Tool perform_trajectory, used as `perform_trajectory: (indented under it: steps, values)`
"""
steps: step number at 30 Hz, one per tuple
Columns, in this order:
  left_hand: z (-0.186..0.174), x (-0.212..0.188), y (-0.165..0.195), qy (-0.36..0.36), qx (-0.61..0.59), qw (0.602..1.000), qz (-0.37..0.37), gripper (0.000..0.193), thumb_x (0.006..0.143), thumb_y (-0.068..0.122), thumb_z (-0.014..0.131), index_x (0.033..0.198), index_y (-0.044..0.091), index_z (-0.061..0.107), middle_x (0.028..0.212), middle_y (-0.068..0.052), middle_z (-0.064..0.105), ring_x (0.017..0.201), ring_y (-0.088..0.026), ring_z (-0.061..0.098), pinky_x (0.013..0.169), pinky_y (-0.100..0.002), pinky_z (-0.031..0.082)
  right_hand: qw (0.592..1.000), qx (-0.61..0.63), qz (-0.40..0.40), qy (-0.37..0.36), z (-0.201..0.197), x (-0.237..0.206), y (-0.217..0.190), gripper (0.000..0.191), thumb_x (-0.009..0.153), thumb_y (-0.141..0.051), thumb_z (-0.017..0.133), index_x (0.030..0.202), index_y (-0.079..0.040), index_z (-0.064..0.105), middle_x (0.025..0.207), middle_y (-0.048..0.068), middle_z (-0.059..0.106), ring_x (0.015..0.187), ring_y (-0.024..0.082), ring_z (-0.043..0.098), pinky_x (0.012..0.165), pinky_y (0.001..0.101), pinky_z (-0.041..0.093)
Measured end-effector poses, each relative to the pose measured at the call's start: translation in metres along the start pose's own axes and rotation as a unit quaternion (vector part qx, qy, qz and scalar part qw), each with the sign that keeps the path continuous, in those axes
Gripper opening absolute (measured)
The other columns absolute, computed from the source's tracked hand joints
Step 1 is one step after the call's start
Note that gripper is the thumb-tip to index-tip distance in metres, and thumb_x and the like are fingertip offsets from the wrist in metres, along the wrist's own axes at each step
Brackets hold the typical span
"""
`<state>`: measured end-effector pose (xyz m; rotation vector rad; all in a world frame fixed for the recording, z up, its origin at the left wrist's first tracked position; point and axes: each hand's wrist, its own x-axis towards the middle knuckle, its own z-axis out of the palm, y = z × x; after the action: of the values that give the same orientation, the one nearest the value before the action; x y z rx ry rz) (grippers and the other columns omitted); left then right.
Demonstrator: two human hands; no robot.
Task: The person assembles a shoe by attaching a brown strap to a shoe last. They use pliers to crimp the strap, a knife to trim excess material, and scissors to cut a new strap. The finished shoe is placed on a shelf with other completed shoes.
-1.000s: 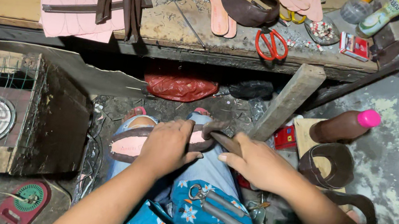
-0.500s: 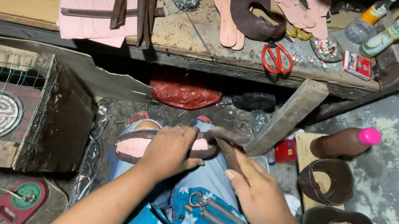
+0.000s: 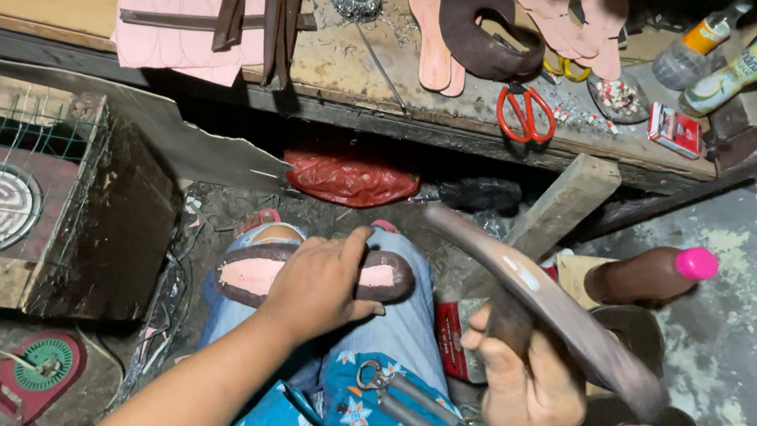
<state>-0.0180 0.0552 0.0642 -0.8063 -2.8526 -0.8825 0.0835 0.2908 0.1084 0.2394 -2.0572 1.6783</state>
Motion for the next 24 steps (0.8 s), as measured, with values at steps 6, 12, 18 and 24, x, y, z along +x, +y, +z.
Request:
perform_trajectory:
  steps: [6, 12, 18, 24]
  values:
    - [0.0, 0.006, 0.005, 0.001, 0.035, 0.999, 0.0, 0.083, 0.059, 0.045, 0.092, 0.117, 0.002, 0.052, 0.1, -0.017, 0.069, 0.1, -0.035, 0.065, 0.086, -0.049, 0.046, 0.906, -0.333, -0.004, -0.26, 0.013, 0.024, 0.018, 0.045, 0.092, -0.021, 0.071, 0.129, 0.003, 0.066, 0.113, 0.022, 0.072, 0.098, 0.033, 0.069, 0.083, 0.0365, 0.054]
    - [0.003, 0.002, -0.001, -0.015, 0.083, 0.996, -0.015, 0.061, 0.065, 0.037, 0.088, 0.112, 0.01, 0.059, 0.1, -0.012, 0.067, 0.099, -0.034, 0.063, 0.085, -0.05, 0.045, 0.999, 0.041, 0.007, 0.005, -0.013, 0.001, -0.011, 0.039, 0.109, -0.021, 0.061, 0.138, 0.004, 0.056, 0.112, 0.021, 0.067, 0.089, 0.028, 0.067, 0.085, 0.0377, 0.06]
    - [0.009, 0.002, 0.001, -0.004, 0.071, 0.997, -0.005, 0.064, 0.061, 0.035, 0.088, 0.112, 0.009, 0.06, 0.096, -0.012, 0.067, 0.096, -0.034, 0.064, 0.083, -0.049, 0.046, 0.91, -0.343, 0.005, -0.231, 0.0, 0.008, 0.011, 0.05, 0.093, -0.012, 0.071, 0.14, 0.002, 0.06, 0.106, 0.026, 0.071, 0.093, 0.037, 0.068, 0.078, 0.0414, 0.055]
    - [0.007, 0.01, -0.01, -0.006, 0.04, 0.999, -0.023, 0.063, 0.061, 0.035, 0.089, 0.112, 0.009, 0.063, 0.096, -0.012, 0.07, 0.094, -0.033, 0.066, 0.082, -0.05, 0.047, 0.998, 0.04, -0.046, 0.009, -0.004, -0.005, -0.001, 0.036, 0.108, -0.021, 0.064, 0.139, -0.004, 0.054, 0.109, 0.021, 0.067, 0.086, 0.029, 0.066, 0.084, 0.0362, 0.061]
